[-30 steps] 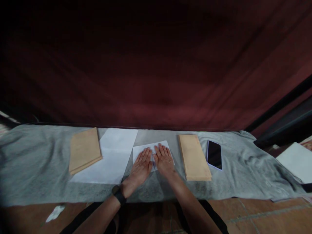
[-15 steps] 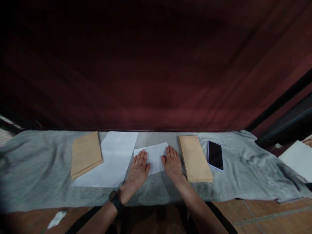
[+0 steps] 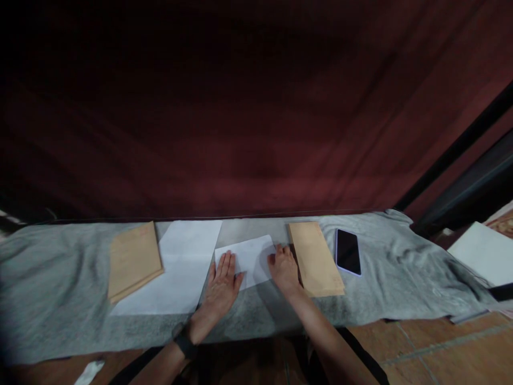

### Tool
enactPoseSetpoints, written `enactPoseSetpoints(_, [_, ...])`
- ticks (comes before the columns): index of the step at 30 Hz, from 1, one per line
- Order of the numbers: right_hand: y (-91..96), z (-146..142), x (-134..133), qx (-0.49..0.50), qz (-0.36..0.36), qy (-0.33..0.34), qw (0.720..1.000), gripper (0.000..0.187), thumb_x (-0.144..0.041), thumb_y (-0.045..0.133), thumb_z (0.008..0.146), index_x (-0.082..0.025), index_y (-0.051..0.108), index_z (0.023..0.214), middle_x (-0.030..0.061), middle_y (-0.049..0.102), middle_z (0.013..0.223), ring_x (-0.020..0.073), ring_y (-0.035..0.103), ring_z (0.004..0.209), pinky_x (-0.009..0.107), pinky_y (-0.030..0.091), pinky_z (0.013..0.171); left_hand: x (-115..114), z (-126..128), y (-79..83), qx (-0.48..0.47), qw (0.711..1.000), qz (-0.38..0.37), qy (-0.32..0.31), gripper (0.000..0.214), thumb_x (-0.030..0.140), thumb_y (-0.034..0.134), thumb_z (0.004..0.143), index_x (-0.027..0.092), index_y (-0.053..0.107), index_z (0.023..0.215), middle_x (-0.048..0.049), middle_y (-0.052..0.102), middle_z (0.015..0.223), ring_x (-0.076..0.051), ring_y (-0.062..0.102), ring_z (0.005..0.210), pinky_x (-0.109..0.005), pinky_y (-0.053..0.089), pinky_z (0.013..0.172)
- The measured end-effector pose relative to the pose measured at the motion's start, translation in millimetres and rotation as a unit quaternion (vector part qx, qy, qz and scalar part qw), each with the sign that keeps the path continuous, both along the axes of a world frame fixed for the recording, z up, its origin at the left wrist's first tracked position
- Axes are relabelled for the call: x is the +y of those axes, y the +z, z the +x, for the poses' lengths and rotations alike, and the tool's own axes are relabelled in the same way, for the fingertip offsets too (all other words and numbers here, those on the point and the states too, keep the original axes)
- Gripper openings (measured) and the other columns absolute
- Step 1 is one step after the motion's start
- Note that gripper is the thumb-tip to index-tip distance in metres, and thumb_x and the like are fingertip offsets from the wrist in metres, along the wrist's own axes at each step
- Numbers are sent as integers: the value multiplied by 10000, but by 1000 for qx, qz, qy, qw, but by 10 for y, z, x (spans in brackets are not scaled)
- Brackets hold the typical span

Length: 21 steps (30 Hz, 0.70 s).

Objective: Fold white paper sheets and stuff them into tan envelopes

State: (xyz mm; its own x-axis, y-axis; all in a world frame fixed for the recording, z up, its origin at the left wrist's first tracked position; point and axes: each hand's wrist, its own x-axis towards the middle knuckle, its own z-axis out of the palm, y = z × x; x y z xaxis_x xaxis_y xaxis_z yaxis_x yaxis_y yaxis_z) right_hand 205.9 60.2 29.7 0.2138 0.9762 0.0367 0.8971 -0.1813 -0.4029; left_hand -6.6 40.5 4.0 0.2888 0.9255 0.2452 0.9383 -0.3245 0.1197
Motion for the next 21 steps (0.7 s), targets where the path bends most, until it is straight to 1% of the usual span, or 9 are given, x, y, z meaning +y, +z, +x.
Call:
enactPoseSetpoints(3, [-5, 64, 32, 84, 5, -5, 996, 319, -298, 533, 905, -140, 675, 1143, 129, 677, 1043, 254, 622, 1038, 323, 445, 940, 5, -7, 13, 2, 1000, -10, -3, 626, 404, 333, 1002, 3, 406, 1477, -228, 371, 1561, -334, 271, 1492, -579, 238, 1200])
enactPoseSetpoints(5, [-12, 104, 47, 111, 11, -4, 994, 261, -316, 540, 891, -167, 704, 1028, 104, 682, 966, 246, 630, 991, 319, 454, 907, 11, -15, 22, -4, 1000, -12, -7, 630, 411, 334, 1001, 5, 405, 1478, -230, 376, 1559, -332, 270, 1493, -579, 242, 1199])
enactPoseSetpoints(8, [-30, 144, 62, 146, 21, -13, 989, 213, -330, 549, 858, -186, 704, 882, 83, 674, 866, 238, 640, 880, 317, 472, 814, 25, -24, 7, -21, 1000, -18, -8, 633, 423, 346, 996, 19, 408, 1479, -229, 379, 1558, -332, 268, 1494, -580, 247, 1197])
enactPoseSetpoints(11, [-41, 154, 70, 196, 30, -20, 980, 193, -333, 541, 832, -198, 677, 811, 46, 656, 758, 218, 634, 747, 306, 473, 693, 46, -24, -51, -52, 998, -23, -5, 625, 419, 375, 986, 37, 413, 1479, -226, 372, 1563, -341, 271, 1491, -594, 248, 1193])
enactPoseSetpoints(14, [-2, 127, 55, 255, 38, -14, 966, 225, -375, 528, 831, -199, 668, 821, 12, 644, 683, 198, 621, 660, 291, 471, 617, 82, -16, -125, -102, 995, -19, -1, 590, 355, 406, 969, 85, 396, 1493, -201, 342, 1588, -333, 262, 1496, -605, 248, 1191])
enactPoseSetpoints(16, [65, 85, 20, 334, 40, 3, 942, 295, -436, 537, 836, -186, 682, 893, 22, 685, 729, 202, 640, 687, 295, 496, 625, 123, -10, -162, -149, 989, -19, 5, 572, 276, 409, 953, 97, 386, 1495, -188, 305, 1610, -319, 239, 1505, -585, 262, 1194])
enactPoseSetpoints(19, [192, -15, -70, 465, 33, 28, 884, 464, -547, 563, 848, -168, 694, 1081, 79, 749, 944, 246, 691, 870, 342, 553, 748, 207, -12, -183, -233, 972, -27, 20, 573, 174, 389, 928, 105, 375, 1497, -163, 216, 1648, -278, 194, 1521, -494, 295, 1208])
enactPoseSetpoints(20, [228, -55, -105, 492, 27, 34, 869, 504, -571, 573, 852, -173, 690, 1138, 93, 750, 1025, 263, 693, 954, 363, 557, 811, 238, -16, -181, -262, 964, -34, 30, 578, 157, 388, 921, 120, 376, 1498, -148, 195, 1656, -263, 194, 1522, -461, 300, 1212])
enactPoseSetpoints(21, [256, -97, -138, 504, 20, 43, 862, 530, -588, 571, 862, -186, 680, 1190, 97, 745, 1090, 273, 685, 1029, 379, 553, 870, 268, -22, -178, -289, 955, -42, 41, 583, 146, 393, 915, 136, 378, 1499, -134, 186, 1661, -251, 202, 1521, -437, 299, 1215])
